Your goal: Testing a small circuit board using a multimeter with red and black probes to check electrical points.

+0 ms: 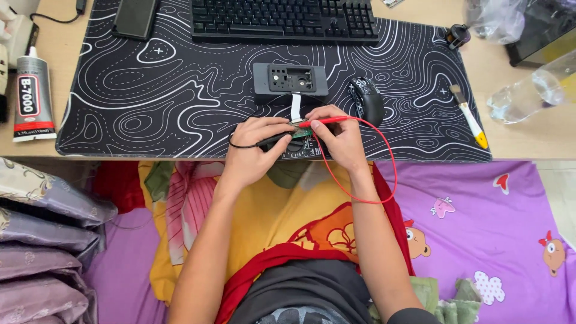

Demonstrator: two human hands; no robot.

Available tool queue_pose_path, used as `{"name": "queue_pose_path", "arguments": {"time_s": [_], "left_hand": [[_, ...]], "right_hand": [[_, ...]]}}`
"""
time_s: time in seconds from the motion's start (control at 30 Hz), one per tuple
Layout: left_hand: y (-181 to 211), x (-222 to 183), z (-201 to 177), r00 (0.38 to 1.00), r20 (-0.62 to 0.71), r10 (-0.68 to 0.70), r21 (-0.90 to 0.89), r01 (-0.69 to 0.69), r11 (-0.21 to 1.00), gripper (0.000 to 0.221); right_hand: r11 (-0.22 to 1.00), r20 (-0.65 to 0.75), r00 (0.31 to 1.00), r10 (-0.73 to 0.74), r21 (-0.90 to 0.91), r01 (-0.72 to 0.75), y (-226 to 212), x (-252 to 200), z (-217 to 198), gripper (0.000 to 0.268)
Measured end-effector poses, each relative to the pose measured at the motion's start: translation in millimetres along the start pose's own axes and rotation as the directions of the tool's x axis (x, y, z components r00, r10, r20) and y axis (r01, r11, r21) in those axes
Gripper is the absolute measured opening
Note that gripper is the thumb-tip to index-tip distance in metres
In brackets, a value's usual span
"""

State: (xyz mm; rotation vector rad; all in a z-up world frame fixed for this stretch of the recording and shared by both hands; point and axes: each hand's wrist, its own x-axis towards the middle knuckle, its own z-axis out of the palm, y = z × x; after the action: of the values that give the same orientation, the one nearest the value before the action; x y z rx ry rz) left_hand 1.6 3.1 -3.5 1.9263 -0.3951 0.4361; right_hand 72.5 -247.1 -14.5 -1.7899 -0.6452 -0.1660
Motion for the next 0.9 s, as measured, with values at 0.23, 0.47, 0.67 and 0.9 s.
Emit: {"name": "queue_pose_path", "arguments": {"time_s": [0.23, 0.47, 0.67, 0.9], "left_hand": [[-2.5, 0.0, -1.8, 1.000, 0.010, 0.011, 0.018, -0.011, 1.000, 0.019], [4.0, 0.6, -3.3, 0.999, 0.008, 0.047, 0.065, -0.047, 0.997, 0.019], [5.0, 3.7, -2.3, 0.996, -0.023, 0.085, -0.005, -0.085, 0.996, 0.017], [9.4, 2.2, -3.8, 1.000, 0.030, -0.001, 0.052, -0.001, 0.999, 0.020]], "right_hand": [[1.000, -0.010, 1.000, 0.011, 0.008, -0.011, -0.4, 0.3, 2.0, 0.005], [1.000, -0.027, 1.000, -0.012, -0.015, 0.011, -1.8, 0.2, 2.4, 0.004], [0.997, -0.047, 0.999, 0.014, -0.073, -0.017, -3.2, -1.6, -0.7, 0.007], [0.997, -0.070, 0.996, 0.060, -0.035, -0.062, -19.2, -2.4, 4.4, 0.005]]}}
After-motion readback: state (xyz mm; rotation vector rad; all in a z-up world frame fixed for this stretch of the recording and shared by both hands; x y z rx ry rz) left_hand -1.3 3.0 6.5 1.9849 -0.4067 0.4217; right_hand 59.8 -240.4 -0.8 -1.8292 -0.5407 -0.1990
